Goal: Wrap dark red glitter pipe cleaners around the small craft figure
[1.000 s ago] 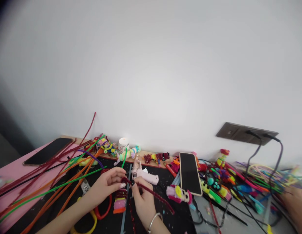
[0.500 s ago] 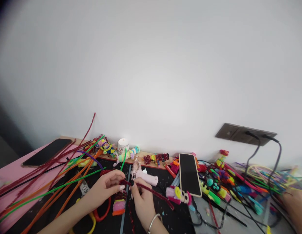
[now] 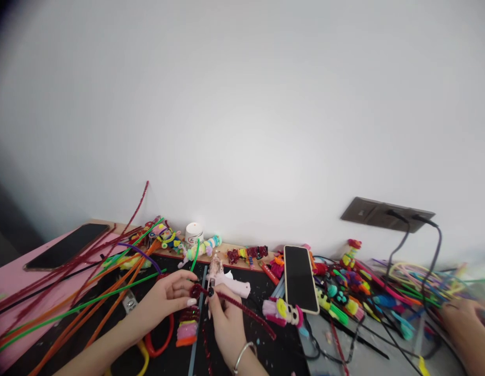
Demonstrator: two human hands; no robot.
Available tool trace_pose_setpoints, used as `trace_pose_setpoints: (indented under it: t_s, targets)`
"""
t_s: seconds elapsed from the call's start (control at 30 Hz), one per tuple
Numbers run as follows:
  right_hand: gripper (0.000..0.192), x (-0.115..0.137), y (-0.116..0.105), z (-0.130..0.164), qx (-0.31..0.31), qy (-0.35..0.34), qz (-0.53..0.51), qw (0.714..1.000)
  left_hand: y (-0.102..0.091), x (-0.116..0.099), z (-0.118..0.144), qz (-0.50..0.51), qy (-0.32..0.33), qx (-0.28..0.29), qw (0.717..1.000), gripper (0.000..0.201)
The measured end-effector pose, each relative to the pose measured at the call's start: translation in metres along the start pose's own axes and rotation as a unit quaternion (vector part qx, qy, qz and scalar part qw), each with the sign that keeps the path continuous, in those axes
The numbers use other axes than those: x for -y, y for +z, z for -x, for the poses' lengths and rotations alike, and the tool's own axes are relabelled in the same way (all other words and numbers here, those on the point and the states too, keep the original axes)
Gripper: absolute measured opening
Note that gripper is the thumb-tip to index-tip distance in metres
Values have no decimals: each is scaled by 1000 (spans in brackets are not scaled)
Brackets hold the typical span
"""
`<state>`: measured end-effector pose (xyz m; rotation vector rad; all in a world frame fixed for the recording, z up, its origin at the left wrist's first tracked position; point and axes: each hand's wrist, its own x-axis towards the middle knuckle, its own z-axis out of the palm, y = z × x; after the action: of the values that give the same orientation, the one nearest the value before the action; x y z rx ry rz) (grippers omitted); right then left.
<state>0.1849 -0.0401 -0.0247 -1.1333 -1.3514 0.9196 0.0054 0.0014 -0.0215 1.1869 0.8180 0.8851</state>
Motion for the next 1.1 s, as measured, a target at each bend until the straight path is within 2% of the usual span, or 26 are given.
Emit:
trace_pose_setpoints:
  t_s: [0.13, 0.4, 0.77, 1.1]
  targets:
    - [54, -1, 0, -1, -12, 10, -10, 1000, 2, -3, 0, 7, 0, -15, 1000, 43]
    - [51, -2, 0, -1, -12, 25, -4, 1000, 5, -17, 4, -2, 2, -91, 996, 51]
    - [52, -1, 0, -1, -17, 14, -14, 1000, 3, -14, 0, -44, 72, -161, 983, 36]
    - [50, -3, -1, -1, -15, 11, -22, 1000, -1, -11, 0, -127, 110, -194, 966, 29]
